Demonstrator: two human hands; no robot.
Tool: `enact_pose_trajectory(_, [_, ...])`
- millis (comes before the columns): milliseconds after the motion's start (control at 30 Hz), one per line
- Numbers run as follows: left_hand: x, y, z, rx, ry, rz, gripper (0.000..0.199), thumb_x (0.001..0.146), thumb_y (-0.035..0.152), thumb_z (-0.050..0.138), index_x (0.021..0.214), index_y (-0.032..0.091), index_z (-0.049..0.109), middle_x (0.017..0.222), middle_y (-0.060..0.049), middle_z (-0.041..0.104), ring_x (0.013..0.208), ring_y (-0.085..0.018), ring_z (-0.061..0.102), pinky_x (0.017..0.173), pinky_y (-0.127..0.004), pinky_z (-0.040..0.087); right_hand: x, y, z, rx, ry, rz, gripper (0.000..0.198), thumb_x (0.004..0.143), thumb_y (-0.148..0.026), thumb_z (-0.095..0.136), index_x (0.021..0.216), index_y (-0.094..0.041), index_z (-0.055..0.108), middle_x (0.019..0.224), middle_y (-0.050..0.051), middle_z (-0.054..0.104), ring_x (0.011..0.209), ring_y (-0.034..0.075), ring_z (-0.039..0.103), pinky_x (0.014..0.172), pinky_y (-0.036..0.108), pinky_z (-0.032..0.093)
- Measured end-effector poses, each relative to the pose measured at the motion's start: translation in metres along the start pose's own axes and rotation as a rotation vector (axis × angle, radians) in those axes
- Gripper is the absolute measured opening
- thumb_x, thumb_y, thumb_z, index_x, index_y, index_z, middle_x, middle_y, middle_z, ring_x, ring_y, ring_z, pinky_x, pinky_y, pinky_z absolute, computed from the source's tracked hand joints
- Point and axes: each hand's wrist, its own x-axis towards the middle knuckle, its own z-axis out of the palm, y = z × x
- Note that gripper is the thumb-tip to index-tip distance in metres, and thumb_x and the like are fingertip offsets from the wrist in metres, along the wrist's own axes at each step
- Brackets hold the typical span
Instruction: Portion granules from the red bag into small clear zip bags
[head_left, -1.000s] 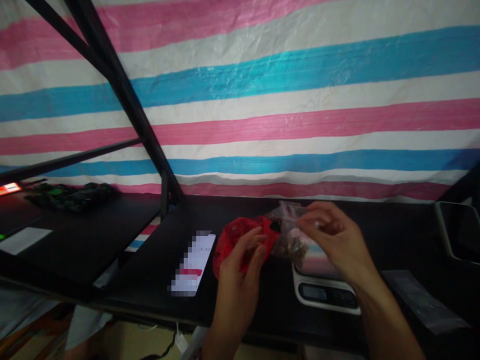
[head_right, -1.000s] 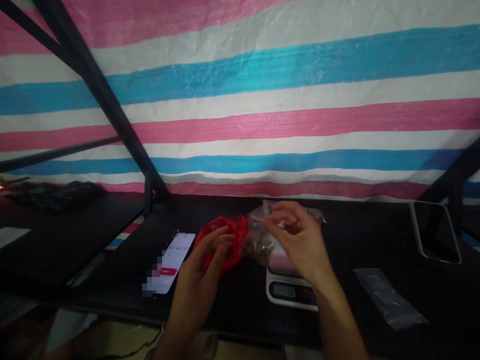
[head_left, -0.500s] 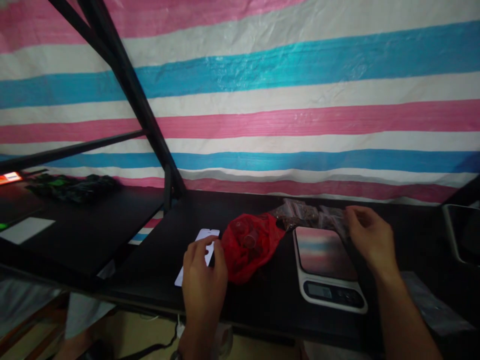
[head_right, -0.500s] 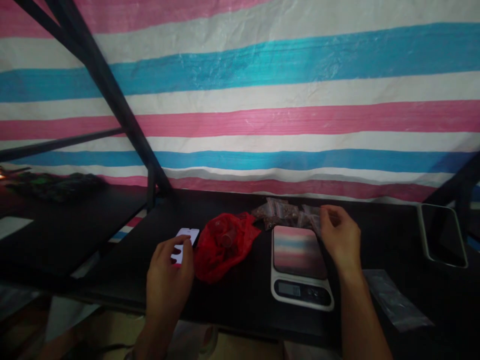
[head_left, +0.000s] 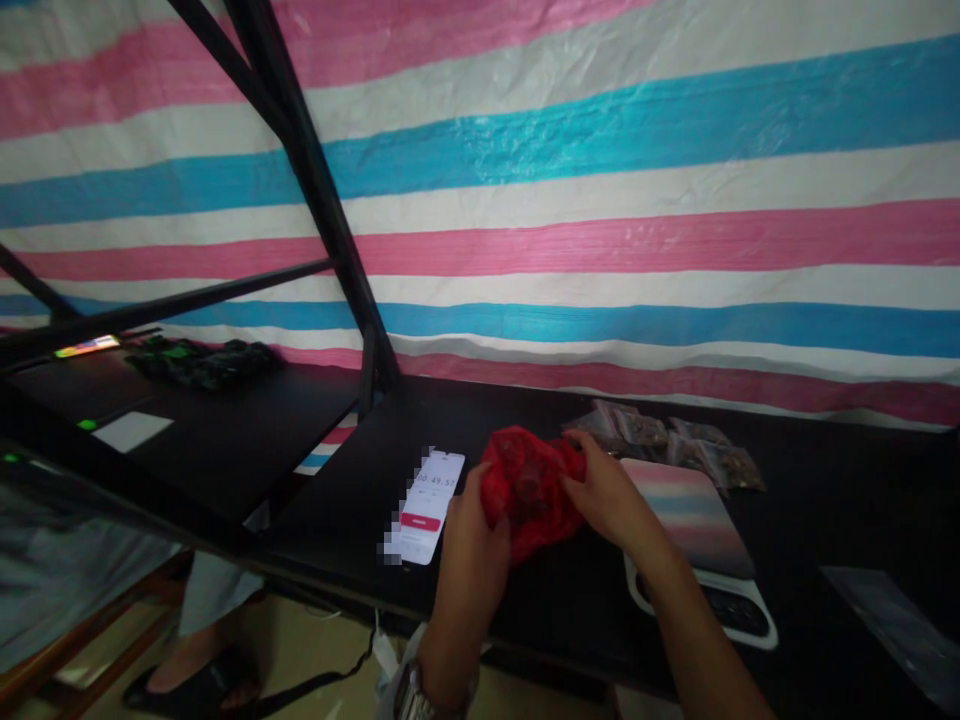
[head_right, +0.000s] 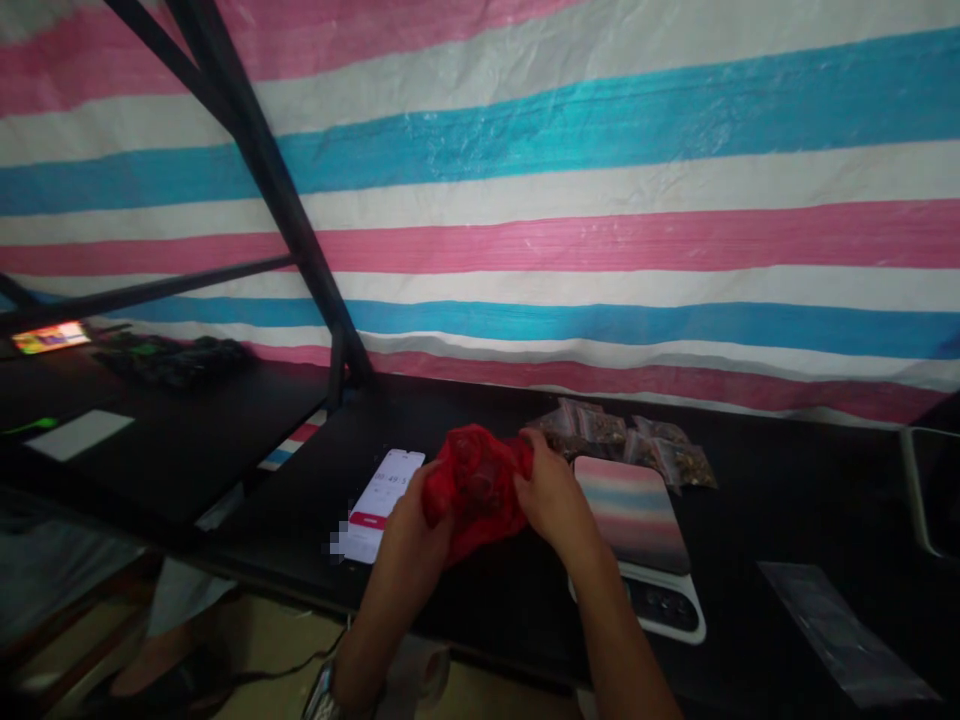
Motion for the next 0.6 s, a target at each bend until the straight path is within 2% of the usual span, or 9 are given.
enact_pose_trajectory(100, [0.002, 0.005, -0.009, -0.108, 0.105, -0.040, 0.049, 0.076, 0.000, 0.055, 0.120, 0.019, 0.065, 0.113, -0.008, 0.075, 0.107, -0.026, 0.071, 0.101, -0.044, 0.054, 0.000, -0.006, -0.011, -0.012, 0.079, -0.068, 0.060, 0.073, 0.006, 0.049, 0.123, -0.018, 0.068, 0.125, 0.011, 0.075, 0.120, 0.026, 0.070, 0.111, 0.041, 0.049])
enact_pose_trajectory(167, [0.002, 0.007, -0.013, -0.129, 0.199, -0.047, 0.045, 0.074, 0.001, 0.055, 0.114, 0.020, 0.065, 0.106, -0.006, 0.075, 0.101, -0.026, 0.071, 0.096, -0.043, 0.054, -0.002, -0.013, -0.020, -0.072, 0.148, -0.101, 0.057, 0.069, 0.008, 0.046, 0.110, -0.021, 0.072, 0.118, 0.008, 0.076, 0.116, 0.026, 0.070, 0.107, 0.040, 0.050])
enact_pose_trajectory(233, [0.002, 0.007, -0.013, -0.128, 0.257, -0.012, 0.045, 0.073, 0.002, 0.055, 0.113, 0.022, 0.065, 0.106, -0.005, 0.074, 0.101, -0.026, 0.070, 0.094, -0.042, 0.054, -0.005, -0.021, -0.025, -0.180, 0.127, -0.094, 0.056, 0.069, 0.009, 0.046, 0.105, -0.023, 0.075, 0.114, 0.007, 0.075, 0.112, 0.027, 0.070, 0.103, 0.041, 0.051])
enact_pose_trajectory(300, [0.000, 0.007, -0.010, -0.095, 0.277, 0.065, 0.047, 0.072, 0.000, 0.053, 0.112, 0.022, 0.065, 0.108, -0.006, 0.072, 0.102, -0.026, 0.068, 0.094, -0.042, 0.054, -0.010, -0.024, -0.026, -0.307, 0.043, -0.065, 0.056, 0.070, 0.008, 0.048, 0.106, -0.023, 0.077, 0.115, 0.008, 0.073, 0.114, 0.030, 0.068, 0.100, 0.043, 0.052])
enact_pose_trajectory(400, [-0.003, 0.012, -0.005, 0.012, 0.308, 0.177, 0.052, 0.074, -0.001, 0.053, 0.119, 0.022, 0.063, 0.111, -0.008, 0.064, 0.105, -0.027, 0.061, 0.096, -0.045, 0.053, -0.016, -0.023, -0.023, -0.429, -0.047, -0.047, 0.057, 0.075, 0.006, 0.051, 0.119, -0.020, 0.077, 0.120, 0.013, 0.071, 0.116, 0.033, 0.065, 0.100, 0.045, 0.052])
enact_pose_trajectory(467, [-0.007, 0.018, -0.003, 0.090, 0.341, 0.232, 0.053, 0.080, 0.002, 0.058, 0.129, 0.022, 0.061, 0.117, -0.011, 0.056, 0.111, -0.029, 0.056, 0.100, -0.049, 0.052, -0.020, -0.020, -0.021, -0.455, -0.016, -0.075, 0.057, 0.080, 0.001, 0.055, 0.131, -0.017, 0.073, 0.125, 0.016, 0.069, 0.117, 0.035, 0.063, 0.105, 0.048, 0.050])
enact_pose_trajectory(533, [-0.010, 0.022, -0.003, 0.156, 0.324, 0.294, 0.053, 0.086, 0.009, 0.062, 0.136, 0.023, 0.059, 0.126, -0.013, 0.049, 0.120, -0.032, 0.052, 0.106, -0.053, 0.049, -0.023, -0.019, -0.021, -0.454, 0.068, -0.122, 0.057, 0.083, -0.007, 0.059, 0.138, -0.018, 0.069, 0.132, 0.018, 0.064, 0.120, 0.038, 0.059, 0.108, 0.054, 0.047])
enact_pose_trajectory(600, [-0.012, 0.022, -0.001, 0.234, 0.251, 0.336, 0.048, 0.089, 0.011, 0.063, 0.135, 0.025, 0.062, 0.133, -0.014, 0.045, 0.128, -0.034, 0.049, 0.110, -0.057, 0.047, -0.024, -0.019, -0.021, -0.433, 0.123, -0.173, 0.049, 0.086, -0.011, 0.060, 0.132, -0.022, 0.072, 0.141, 0.017, 0.059, 0.126, 0.039, 0.054, 0.110, 0.058, 0.045])
